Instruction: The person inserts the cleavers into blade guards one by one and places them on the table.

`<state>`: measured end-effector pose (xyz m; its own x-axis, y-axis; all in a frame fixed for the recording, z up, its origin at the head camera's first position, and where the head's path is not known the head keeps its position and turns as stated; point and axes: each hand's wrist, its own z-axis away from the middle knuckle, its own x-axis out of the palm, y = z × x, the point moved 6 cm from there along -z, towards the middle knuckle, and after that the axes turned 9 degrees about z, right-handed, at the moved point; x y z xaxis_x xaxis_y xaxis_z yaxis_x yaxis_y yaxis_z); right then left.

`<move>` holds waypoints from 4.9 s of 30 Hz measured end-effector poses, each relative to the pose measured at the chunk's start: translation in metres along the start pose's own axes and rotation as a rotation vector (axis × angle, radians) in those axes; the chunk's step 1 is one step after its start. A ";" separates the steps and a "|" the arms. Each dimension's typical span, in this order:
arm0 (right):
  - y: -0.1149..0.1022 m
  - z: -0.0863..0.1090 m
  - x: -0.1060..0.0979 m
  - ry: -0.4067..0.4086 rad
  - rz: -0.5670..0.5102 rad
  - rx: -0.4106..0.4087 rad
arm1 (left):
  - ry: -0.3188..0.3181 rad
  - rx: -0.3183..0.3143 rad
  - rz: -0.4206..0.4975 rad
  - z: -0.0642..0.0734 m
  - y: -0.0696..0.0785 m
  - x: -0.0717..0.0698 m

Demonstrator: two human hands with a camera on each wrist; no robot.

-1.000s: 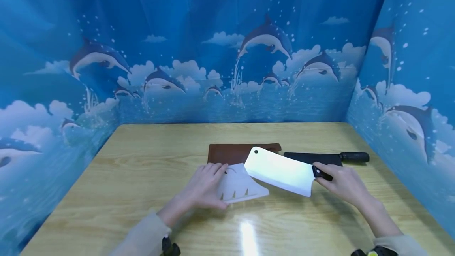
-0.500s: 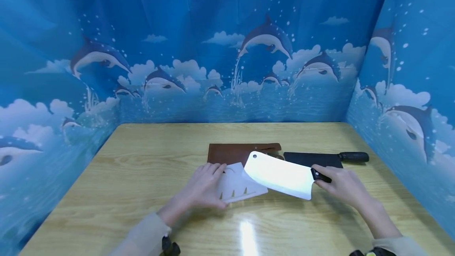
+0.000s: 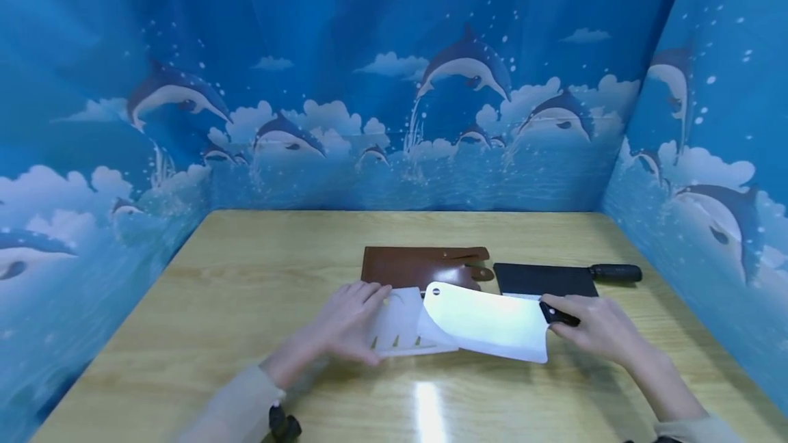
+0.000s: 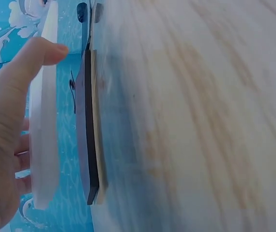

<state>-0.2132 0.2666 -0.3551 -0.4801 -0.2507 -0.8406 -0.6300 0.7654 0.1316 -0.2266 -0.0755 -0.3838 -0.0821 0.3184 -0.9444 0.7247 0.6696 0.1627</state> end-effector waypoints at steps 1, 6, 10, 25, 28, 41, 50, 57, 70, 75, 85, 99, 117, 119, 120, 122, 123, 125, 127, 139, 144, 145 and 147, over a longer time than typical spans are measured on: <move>-0.001 0.000 -0.001 0.015 -0.009 -0.008 | 0.006 0.013 -0.003 0.000 0.000 -0.002; -0.005 -0.002 -0.007 0.108 -0.031 -0.077 | -0.004 0.045 -0.017 0.002 -0.001 -0.007; -0.008 -0.003 -0.008 0.131 -0.074 -0.124 | -0.029 0.068 -0.022 0.003 0.001 -0.009; -0.014 -0.005 -0.007 0.071 -0.176 -0.179 | -0.091 0.182 -0.012 0.007 0.009 -0.013; -0.014 -0.006 -0.007 0.060 -0.180 -0.194 | -0.115 0.201 -0.016 0.007 0.011 -0.012; -0.022 0.006 0.000 0.029 -0.197 -0.190 | -0.132 0.163 -0.073 0.014 0.014 -0.008; -0.029 0.008 -0.006 -0.065 -0.185 -0.176 | 0.017 0.114 -0.048 0.029 0.008 -0.011; -0.039 0.008 -0.011 -0.108 -0.208 -0.190 | 0.081 0.153 0.044 0.038 0.007 -0.013; -0.048 0.009 -0.008 -0.137 -0.161 -0.099 | 0.152 0.162 0.080 0.040 0.000 -0.020; -0.049 0.008 -0.008 -0.127 -0.162 -0.100 | 0.142 0.153 0.087 0.040 -0.001 -0.021; -0.057 -0.003 -0.001 -0.168 -0.139 -0.061 | 0.109 0.115 0.090 0.034 -0.002 -0.015; -0.071 -0.021 0.017 -0.127 -0.112 0.010 | 0.040 0.036 0.035 0.017 0.009 -0.005; -0.090 -0.050 0.029 -0.124 -0.138 0.030 | 0.113 -0.001 0.005 0.011 0.022 -0.011; -0.090 -0.052 0.031 -0.132 -0.147 0.028 | 0.117 -0.009 0.008 0.012 0.022 -0.010; -0.090 -0.053 0.032 -0.134 -0.146 0.025 | 0.118 -0.015 0.011 0.012 0.021 -0.010; -0.089 -0.056 0.033 -0.133 -0.147 0.014 | 0.121 -0.023 0.002 0.013 0.020 -0.011; -0.088 -0.057 0.034 -0.132 -0.146 0.008 | 0.125 -0.026 -0.006 0.013 0.020 -0.011; -0.087 -0.059 0.034 -0.129 -0.142 0.000 | 0.131 -0.026 -0.015 0.012 0.020 -0.012; -0.084 -0.059 0.033 -0.114 -0.140 0.002 | 0.129 -0.022 -0.023 0.009 0.021 -0.012; -0.070 -0.050 0.033 -0.156 -0.143 0.014 | 0.031 0.074 -0.097 0.006 0.027 -0.011; -0.059 -0.043 0.035 -0.237 -0.174 0.046 | -0.008 0.092 -0.094 0.001 0.032 -0.005; -0.056 -0.042 0.035 -0.257 -0.181 0.058 | -0.008 0.097 -0.104 -0.001 0.033 -0.004; -0.050 -0.039 0.036 -0.301 -0.207 0.083 | -0.008 0.107 -0.127 -0.007 0.036 -0.001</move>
<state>-0.2228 0.1963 -0.3709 -0.1390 -0.2288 -0.9635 -0.6374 0.7653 -0.0898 -0.2051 -0.0468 -0.3750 -0.1727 0.2305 -0.9576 0.7777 0.6286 0.0111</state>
